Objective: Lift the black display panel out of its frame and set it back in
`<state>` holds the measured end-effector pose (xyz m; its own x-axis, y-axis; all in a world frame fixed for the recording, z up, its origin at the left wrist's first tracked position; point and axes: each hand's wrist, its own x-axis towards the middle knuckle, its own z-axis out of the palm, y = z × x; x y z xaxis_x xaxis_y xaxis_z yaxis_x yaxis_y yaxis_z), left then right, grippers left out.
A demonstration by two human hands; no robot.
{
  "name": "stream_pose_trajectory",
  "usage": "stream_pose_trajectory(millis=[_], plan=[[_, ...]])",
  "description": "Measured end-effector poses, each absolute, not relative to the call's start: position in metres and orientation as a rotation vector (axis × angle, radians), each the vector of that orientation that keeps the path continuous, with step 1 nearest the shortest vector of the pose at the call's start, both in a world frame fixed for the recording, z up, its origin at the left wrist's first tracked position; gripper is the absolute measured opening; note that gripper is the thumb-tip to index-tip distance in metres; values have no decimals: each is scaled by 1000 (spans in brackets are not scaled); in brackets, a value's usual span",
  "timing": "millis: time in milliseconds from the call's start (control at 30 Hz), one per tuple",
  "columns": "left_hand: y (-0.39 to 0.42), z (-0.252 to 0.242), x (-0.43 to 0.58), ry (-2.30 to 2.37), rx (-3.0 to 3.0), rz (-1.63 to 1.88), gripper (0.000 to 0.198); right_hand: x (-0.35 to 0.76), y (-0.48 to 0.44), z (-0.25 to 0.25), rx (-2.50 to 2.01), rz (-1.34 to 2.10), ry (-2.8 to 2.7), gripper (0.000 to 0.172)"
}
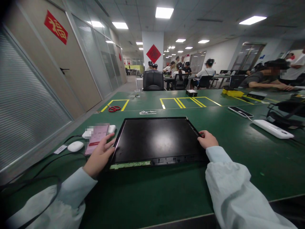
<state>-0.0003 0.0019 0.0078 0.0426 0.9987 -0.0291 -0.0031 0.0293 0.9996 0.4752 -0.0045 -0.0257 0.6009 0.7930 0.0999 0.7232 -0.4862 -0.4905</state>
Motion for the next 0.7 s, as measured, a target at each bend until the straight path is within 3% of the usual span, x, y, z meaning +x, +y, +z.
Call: stream_pose_trajectory(millis=[333,500,700], plan=[[1,15,8,1279,827,1276,38,477,-5,-24,-2319,191,-1308,45],[1,16,12,1252,724,1300,35,477,-6,-24,-2344,188,-1358,40],[-3,25,15,1214,641,1192,51,476,-5,-24,-2347,165,-1363,41]])
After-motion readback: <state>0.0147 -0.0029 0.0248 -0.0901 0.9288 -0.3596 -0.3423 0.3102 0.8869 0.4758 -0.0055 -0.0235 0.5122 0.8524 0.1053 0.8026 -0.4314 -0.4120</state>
